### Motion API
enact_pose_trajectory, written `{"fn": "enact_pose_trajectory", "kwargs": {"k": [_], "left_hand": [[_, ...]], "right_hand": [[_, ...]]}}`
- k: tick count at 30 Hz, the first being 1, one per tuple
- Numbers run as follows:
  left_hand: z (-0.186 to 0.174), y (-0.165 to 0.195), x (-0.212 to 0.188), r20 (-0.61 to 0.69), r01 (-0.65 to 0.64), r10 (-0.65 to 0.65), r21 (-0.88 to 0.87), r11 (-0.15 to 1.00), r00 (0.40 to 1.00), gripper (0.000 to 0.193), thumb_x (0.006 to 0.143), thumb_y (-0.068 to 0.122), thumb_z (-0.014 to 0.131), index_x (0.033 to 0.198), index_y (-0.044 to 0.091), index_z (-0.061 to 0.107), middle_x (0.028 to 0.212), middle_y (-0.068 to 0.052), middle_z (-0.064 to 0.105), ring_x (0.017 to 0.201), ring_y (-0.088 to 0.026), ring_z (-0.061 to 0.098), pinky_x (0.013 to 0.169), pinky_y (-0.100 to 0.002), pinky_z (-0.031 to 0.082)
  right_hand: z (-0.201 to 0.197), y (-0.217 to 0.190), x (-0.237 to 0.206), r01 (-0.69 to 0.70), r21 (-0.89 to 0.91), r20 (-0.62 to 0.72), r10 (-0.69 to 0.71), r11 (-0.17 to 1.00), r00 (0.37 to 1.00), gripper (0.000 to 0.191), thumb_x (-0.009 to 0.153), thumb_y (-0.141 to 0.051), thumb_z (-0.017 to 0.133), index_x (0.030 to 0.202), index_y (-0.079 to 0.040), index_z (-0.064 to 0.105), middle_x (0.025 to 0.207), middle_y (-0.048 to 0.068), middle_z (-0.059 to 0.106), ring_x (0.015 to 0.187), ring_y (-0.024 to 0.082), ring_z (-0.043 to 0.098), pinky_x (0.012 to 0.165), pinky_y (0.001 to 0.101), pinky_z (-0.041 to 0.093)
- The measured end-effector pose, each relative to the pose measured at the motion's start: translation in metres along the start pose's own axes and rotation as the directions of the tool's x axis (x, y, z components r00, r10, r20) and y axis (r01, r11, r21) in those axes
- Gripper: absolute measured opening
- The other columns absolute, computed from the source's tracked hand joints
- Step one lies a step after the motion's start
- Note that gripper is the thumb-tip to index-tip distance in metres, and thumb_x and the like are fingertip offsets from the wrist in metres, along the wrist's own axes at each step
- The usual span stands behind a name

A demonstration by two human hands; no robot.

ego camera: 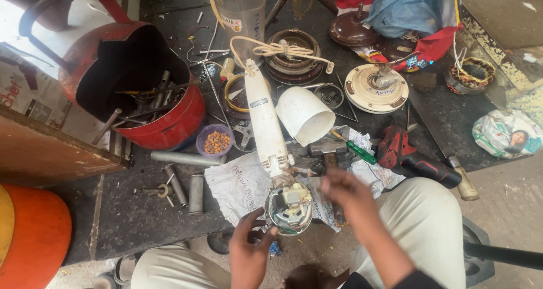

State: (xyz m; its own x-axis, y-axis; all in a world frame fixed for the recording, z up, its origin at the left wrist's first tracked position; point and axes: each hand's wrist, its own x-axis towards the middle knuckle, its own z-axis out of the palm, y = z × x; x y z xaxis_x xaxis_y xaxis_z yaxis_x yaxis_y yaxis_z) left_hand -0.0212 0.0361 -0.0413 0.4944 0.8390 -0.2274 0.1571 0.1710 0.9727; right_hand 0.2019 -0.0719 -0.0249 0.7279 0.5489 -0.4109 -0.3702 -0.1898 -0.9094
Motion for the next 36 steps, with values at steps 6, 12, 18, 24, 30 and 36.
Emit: {"fn": "enact_pose_trajectory", "kwargs": {"k": [6, 12, 18, 24, 30, 36], "left_hand": [[-0.022, -0.004, -0.002, -0.068, 0.199, -0.201, -0.036, 0.979, 0.977, 0.046, 0.078, 0.009, 0.082, 0.123, 0.004, 0.074, 0.096, -0.012, 0.078, 0.08, -0.016, 0.068, 0.074, -0.029, 0.056], [-0.029, -0.021, -0.014, -0.045, 0.22, -0.22, -0.005, 0.975, 0.974, 0.041, 0.079, 0.011, 0.082, 0.119, 0.004, 0.077, 0.092, -0.012, 0.08, 0.083, -0.017, 0.071, 0.078, -0.029, 0.058], [-0.022, 0.0, -0.019, -0.06, 0.183, -0.194, -0.153, 0.971, 0.979, 0.037, 0.082, 0.009, 0.078, 0.116, -0.004, 0.077, 0.101, -0.015, 0.082, 0.092, -0.02, 0.074, 0.083, -0.031, 0.057], [0.015, 0.088, -0.029, 0.22, 0.041, 0.029, -0.307, 0.951, 0.975, 0.104, 0.066, 0.013, 0.087, 0.154, 0.001, 0.033, 0.152, -0.02, 0.052, 0.133, -0.031, 0.059, 0.104, -0.041, 0.053], [0.026, 0.151, -0.021, 0.141, -0.506, 0.486, 0.222, 0.833, 0.862, 0.14, 0.053, 0.027, 0.101, 0.159, -0.008, 0.018, 0.157, -0.03, 0.035, 0.146, -0.041, 0.042, 0.118, -0.049, 0.039], [0.011, 0.161, 0.018, 0.188, -0.552, 0.519, 0.251, 0.795, 0.834, 0.13, 0.052, 0.028, 0.097, 0.158, -0.002, 0.028, 0.147, -0.026, 0.043, 0.138, -0.039, 0.051, 0.115, -0.047, 0.048]], "right_hand": [[0.023, -0.054, 0.105, -0.136, 0.574, -0.031, 0.187, 0.808, 0.982, 0.066, 0.096, -0.041, 0.064, 0.134, 0.009, 0.045, 0.117, 0.022, 0.067, 0.117, 0.033, 0.064, 0.098, 0.0409, 0.053], [0.056, -0.065, 0.176, -0.093, 0.642, -0.09, 0.195, 0.761, 0.977, 0.032, 0.095, -0.022, 0.072, 0.116, -0.002, 0.058, 0.092, 0.01, 0.057, 0.087, 0.025, 0.061, 0.07, 0.0369, 0.05], [0.028, -0.037, 0.064, -0.002, 0.793, 0.088, -0.111, 0.609, 0.99, 0.022, 0.09, -0.01, 0.069, 0.111, -0.012, 0.061, 0.107, 0.002, 0.066, 0.101, 0.023, 0.064, 0.085, 0.0364, 0.054], [0.025, 0.016, -0.07, -0.162, 0.814, 0.266, -0.111, 0.557, 0.957, 0.05, 0.082, -0.004, 0.074, 0.13, -0.002, 0.059, 0.118, 0.012, 0.069, 0.111, 0.031, 0.067, 0.094, 0.04, 0.055], [0.041, 0.038, -0.099, -0.256, 0.595, 0.358, 0.034, 0.762, 0.933, 0.047, 0.079, 0.0, 0.074, 0.125, 0.002, 0.063, 0.114, 0.018, 0.071, 0.102, 0.028, 0.07, 0.09, 0.0435, 0.058], [0.031, 0.025, -0.082, -0.255, 0.26, 0.343, 0.158, 0.931, 0.926, 0.031, 0.08, -0.006, 0.073, 0.111, -0.001, 0.071, 0.103, 0.016, 0.076, 0.093, 0.027, 0.072, 0.081, 0.0437, 0.058]]}}
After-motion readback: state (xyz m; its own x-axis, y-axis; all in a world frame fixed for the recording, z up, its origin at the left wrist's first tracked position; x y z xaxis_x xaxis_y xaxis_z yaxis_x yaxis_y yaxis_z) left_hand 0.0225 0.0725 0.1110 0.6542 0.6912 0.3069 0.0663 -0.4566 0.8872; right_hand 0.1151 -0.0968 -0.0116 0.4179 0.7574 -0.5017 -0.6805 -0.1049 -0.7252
